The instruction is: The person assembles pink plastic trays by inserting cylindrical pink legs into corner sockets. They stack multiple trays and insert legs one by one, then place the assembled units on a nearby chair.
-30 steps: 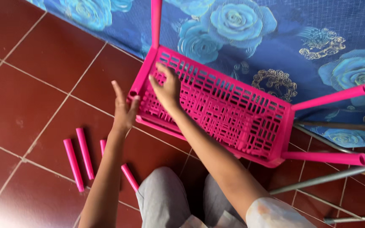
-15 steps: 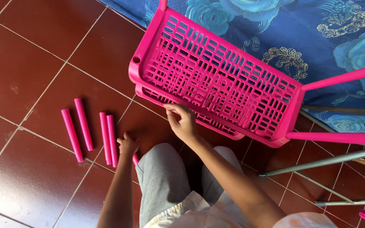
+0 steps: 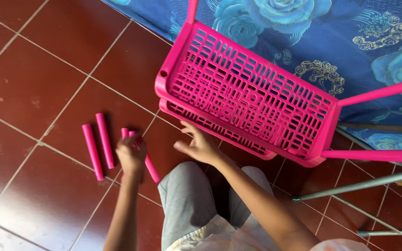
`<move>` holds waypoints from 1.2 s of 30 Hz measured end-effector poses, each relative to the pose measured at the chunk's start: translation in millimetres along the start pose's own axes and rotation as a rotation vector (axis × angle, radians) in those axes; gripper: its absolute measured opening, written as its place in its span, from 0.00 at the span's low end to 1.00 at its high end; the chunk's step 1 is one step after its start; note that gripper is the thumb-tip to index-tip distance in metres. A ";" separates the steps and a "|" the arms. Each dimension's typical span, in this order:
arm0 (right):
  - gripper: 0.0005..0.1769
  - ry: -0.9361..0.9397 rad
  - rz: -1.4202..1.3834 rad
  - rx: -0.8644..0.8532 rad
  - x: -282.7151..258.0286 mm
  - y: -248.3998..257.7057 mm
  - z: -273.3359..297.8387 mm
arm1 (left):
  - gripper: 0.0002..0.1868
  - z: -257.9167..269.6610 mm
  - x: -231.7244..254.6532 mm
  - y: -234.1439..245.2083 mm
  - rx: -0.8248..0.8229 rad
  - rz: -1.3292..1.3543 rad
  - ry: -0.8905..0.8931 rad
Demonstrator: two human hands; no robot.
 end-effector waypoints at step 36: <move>0.19 0.226 -0.177 0.171 34.2 33.7 -227.5 | 0.34 -160.4 104.4 -62.1 -0.153 0.425 0.002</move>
Point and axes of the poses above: each hand's wrist, its own z-axis away from the middle knuckle, its own y-axis out of the back of the hand, x = y × z, the point moved 3 cm from there along -z, towards the middle knuckle, and after that the axes turned 4 degrees about -y, right-handed, at the moved point
